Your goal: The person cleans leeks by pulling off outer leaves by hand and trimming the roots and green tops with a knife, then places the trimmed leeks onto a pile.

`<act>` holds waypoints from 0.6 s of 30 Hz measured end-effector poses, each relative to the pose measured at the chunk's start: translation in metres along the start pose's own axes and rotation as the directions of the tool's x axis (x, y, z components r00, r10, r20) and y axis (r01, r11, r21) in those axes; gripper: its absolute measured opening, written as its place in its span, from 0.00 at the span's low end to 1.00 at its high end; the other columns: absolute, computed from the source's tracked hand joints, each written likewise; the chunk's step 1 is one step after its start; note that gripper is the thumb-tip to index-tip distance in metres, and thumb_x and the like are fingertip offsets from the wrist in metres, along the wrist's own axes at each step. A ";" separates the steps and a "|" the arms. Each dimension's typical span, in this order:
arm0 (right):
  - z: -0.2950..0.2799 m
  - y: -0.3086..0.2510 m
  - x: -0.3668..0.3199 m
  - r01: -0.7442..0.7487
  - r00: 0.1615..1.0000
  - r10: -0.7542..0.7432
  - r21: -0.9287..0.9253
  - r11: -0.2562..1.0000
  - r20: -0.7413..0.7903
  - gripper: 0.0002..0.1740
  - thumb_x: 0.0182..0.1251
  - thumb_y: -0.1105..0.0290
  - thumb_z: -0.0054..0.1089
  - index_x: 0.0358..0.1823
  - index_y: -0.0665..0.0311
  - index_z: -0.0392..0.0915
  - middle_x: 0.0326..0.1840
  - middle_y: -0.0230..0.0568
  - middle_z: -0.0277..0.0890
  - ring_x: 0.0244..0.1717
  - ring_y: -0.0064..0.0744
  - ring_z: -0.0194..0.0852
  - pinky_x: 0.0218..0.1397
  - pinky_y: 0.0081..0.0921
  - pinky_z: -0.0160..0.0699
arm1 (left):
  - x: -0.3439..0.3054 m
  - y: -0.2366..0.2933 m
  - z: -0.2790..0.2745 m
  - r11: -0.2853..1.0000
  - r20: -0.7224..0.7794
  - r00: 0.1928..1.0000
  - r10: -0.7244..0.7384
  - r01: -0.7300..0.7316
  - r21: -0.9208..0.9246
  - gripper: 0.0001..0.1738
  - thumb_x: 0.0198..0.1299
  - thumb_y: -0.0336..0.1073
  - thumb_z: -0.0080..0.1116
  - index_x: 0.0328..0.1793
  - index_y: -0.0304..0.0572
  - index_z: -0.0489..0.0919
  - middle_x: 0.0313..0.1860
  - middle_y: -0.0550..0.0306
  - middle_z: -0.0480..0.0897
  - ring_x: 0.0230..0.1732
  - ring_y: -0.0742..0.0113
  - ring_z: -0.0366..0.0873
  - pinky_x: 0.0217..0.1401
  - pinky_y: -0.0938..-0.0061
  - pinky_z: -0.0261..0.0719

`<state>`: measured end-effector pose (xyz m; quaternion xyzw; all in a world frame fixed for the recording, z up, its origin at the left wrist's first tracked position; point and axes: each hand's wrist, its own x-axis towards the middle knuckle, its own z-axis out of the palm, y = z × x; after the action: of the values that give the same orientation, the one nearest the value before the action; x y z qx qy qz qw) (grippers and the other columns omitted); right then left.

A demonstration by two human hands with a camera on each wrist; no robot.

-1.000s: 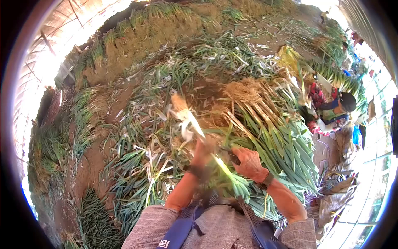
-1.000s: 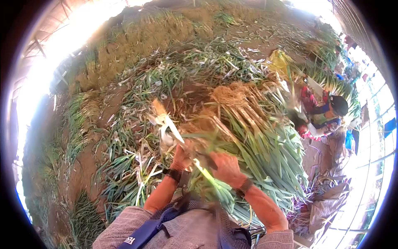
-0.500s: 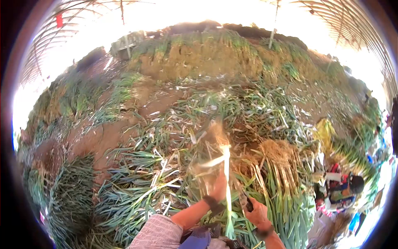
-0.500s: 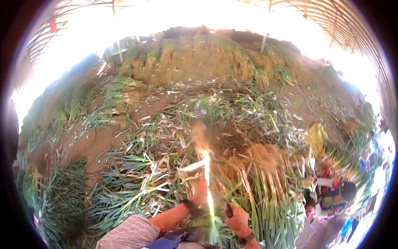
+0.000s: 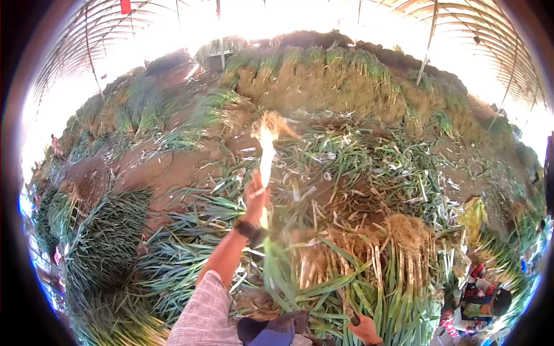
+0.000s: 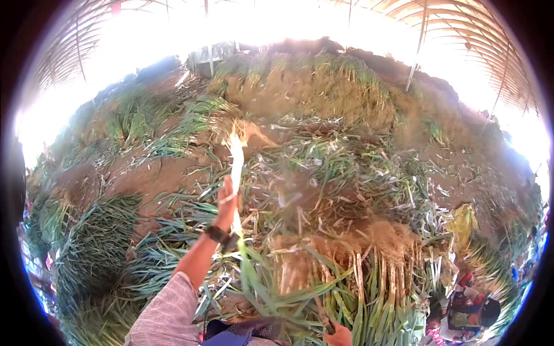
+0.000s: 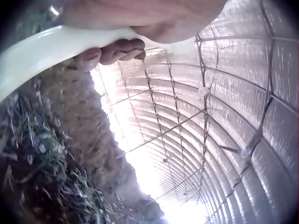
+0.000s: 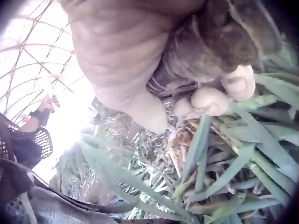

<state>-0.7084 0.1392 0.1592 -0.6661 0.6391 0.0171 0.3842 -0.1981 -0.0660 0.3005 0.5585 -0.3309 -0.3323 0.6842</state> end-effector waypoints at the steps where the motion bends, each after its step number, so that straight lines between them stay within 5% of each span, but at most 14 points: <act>1: 0.019 0.031 -0.005 0.003 1.000 -0.003 0.000 1.000 0.010 0.25 0.51 0.54 0.73 0.49 0.59 0.82 0.31 0.41 0.82 0.33 0.40 0.82 0.38 0.40 0.77 | 0.004 0.024 -0.005 0.996 -0.099 0.995 -0.005 0.013 0.087 0.36 0.71 0.65 0.43 0.15 0.49 0.63 0.09 0.72 0.62 0.15 0.78 0.62 0.18 0.73 0.59; 3: 0.066 0.115 -0.012 0.388 0.918 -0.327 0.340 0.856 -0.223 0.43 0.60 0.61 0.72 0.74 0.61 0.60 0.73 0.48 0.63 0.69 0.51 0.63 0.69 0.49 0.69 | 0.042 0.000 -0.050 0.958 -0.074 0.991 0.108 -0.084 0.276 0.36 0.70 0.66 0.43 0.18 0.45 0.70 0.11 0.70 0.62 0.17 0.79 0.60 0.19 0.74 0.54; 4: 0.074 0.134 -0.019 0.383 0.921 -0.325 0.345 0.857 -0.214 0.43 0.60 0.61 0.72 0.74 0.61 0.60 0.73 0.48 0.63 0.69 0.51 0.63 0.69 0.49 0.69 | 0.034 0.014 -0.050 0.911 -0.072 0.965 0.253 -0.213 0.352 0.38 0.70 0.66 0.43 0.20 0.40 0.74 0.13 0.69 0.62 0.19 0.78 0.58 0.21 0.74 0.52; 6: 0.089 0.160 -0.032 0.015 0.988 0.029 0.283 0.959 -0.150 0.31 0.57 0.60 0.73 0.61 0.63 0.76 0.51 0.48 0.82 0.51 0.45 0.80 0.52 0.42 0.80 | 0.025 0.014 -0.076 0.773 -0.025 0.987 0.161 -0.110 0.625 0.38 0.70 0.65 0.44 0.27 0.35 0.81 0.17 0.65 0.74 0.22 0.71 0.69 0.27 0.68 0.63; 9: 0.115 0.195 -0.058 -0.117 0.953 0.161 0.181 0.977 -0.255 0.25 0.57 0.57 0.69 0.55 0.57 0.80 0.37 0.47 0.83 0.38 0.46 0.82 0.40 0.44 0.81 | 0.020 -0.040 -0.119 0.483 -0.090 0.996 0.000 0.079 0.872 0.29 0.71 0.58 0.46 0.41 0.37 0.85 0.36 0.55 0.86 0.37 0.62 0.80 0.42 0.62 0.74; 10: 0.085 0.177 -0.045 -0.227 0.959 0.266 0.293 0.929 -0.101 0.23 0.49 0.59 0.74 0.43 0.65 0.81 0.29 0.41 0.81 0.33 0.34 0.81 0.38 0.40 0.77 | 0.039 -0.129 -0.185 0.402 0.119 0.951 0.286 -0.232 0.886 0.24 0.71 0.54 0.48 0.48 0.41 0.84 0.39 0.51 0.85 0.39 0.61 0.79 0.42 0.63 0.74; 11: 0.086 0.154 -0.065 -0.034 0.951 0.202 0.570 0.821 -0.235 0.23 0.47 0.63 0.74 0.43 0.69 0.80 0.29 0.43 0.81 0.35 0.33 0.81 0.39 0.41 0.77 | 0.055 -0.205 -0.239 0.193 0.312 0.785 0.535 -0.474 0.859 0.20 0.71 0.50 0.50 0.54 0.45 0.83 0.42 0.47 0.83 0.40 0.60 0.78 0.43 0.63 0.74; 12: 0.103 0.182 -0.071 -0.088 0.959 0.178 0.366 0.926 -0.220 0.23 0.49 0.64 0.73 0.46 0.69 0.81 0.32 0.46 0.82 0.37 0.38 0.82 0.42 0.41 0.78 | 0.028 -0.205 -0.222 0.759 0.174 0.977 0.124 -0.207 0.618 0.22 0.72 0.45 0.47 0.65 0.42 0.74 0.61 0.43 0.78 0.59 0.52 0.76 0.58 0.66 0.75; 13: 0.048 0.097 -0.090 -0.140 0.948 0.209 0.273 0.952 -0.242 0.21 0.53 0.59 0.71 0.40 0.67 0.79 0.31 0.50 0.81 0.34 0.42 0.81 0.36 0.39 0.77 | 0.019 -0.216 -0.224 0.117 0.276 0.959 0.066 -0.282 0.952 0.24 0.71 0.50 0.47 0.62 0.40 0.76 0.59 0.43 0.79 0.61 0.48 0.75 0.58 0.61 0.75; 14: 0.054 0.103 -0.090 -0.082 0.945 0.190 0.372 0.924 -0.265 0.21 0.53 0.58 0.71 0.40 0.67 0.79 0.28 0.47 0.81 0.32 0.43 0.80 0.36 0.40 0.76 | 0.008 -0.208 -0.204 0.128 0.080 0.989 -0.127 -0.063 0.990 0.24 0.71 0.51 0.47 0.59 0.40 0.77 0.59 0.43 0.79 0.60 0.47 0.76 0.58 0.59 0.75; 15: 0.057 0.109 -0.089 -0.214 0.941 0.291 0.362 0.907 -0.173 0.21 0.52 0.57 0.70 0.41 0.66 0.79 0.28 0.47 0.81 0.32 0.45 0.80 0.37 0.40 0.76 | -0.007 -0.197 -0.179 0.057 -0.134 0.942 -0.308 0.159 0.986 0.24 0.70 0.53 0.47 0.56 0.40 0.78 0.58 0.43 0.79 0.59 0.46 0.76 0.57 0.56 0.75; 16: 0.045 0.094 -0.088 -0.365 0.913 0.402 0.296 0.882 -0.073 0.22 0.52 0.58 0.69 0.44 0.64 0.79 0.31 0.48 0.82 0.34 0.48 0.80 0.39 0.41 0.77 | -0.026 -0.224 -0.173 0.024 -0.099 0.976 -0.193 0.106 0.994 0.25 0.71 0.55 0.46 0.51 0.40 0.79 0.54 0.42 0.80 0.55 0.43 0.78 0.52 0.53 0.76; 17: 0.046 0.093 -0.088 -0.294 0.923 0.355 0.325 0.899 -0.147 0.23 0.51 0.58 0.69 0.45 0.63 0.79 0.32 0.50 0.81 0.36 0.52 0.80 0.40 0.41 0.77 | -0.035 -0.261 -0.176 0.009 -0.070 0.996 -0.048 0.070 0.997 0.26 0.71 0.56 0.45 0.46 0.39 0.80 0.49 0.40 0.82 0.51 0.40 0.79 0.48 0.51 0.77; 18: 0.033 0.080 -0.087 -0.370 0.909 0.408 0.288 0.883 -0.080 0.24 0.52 0.57 0.68 0.48 0.62 0.80 0.34 0.51 0.82 0.38 0.52 0.81 0.42 0.42 0.77 | -0.044 -0.310 -0.182 0.062 0.162 0.975 -0.151 -0.154 0.986 0.24 0.69 0.53 0.48 0.43 0.37 0.79 0.37 0.37 0.82 0.39 0.35 0.80 0.38 0.47 0.75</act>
<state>-0.7779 0.2387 0.1420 -0.4657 0.7814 -0.0385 0.4136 -0.0989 0.0209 -0.0363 0.8334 -0.5427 -0.0743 0.0737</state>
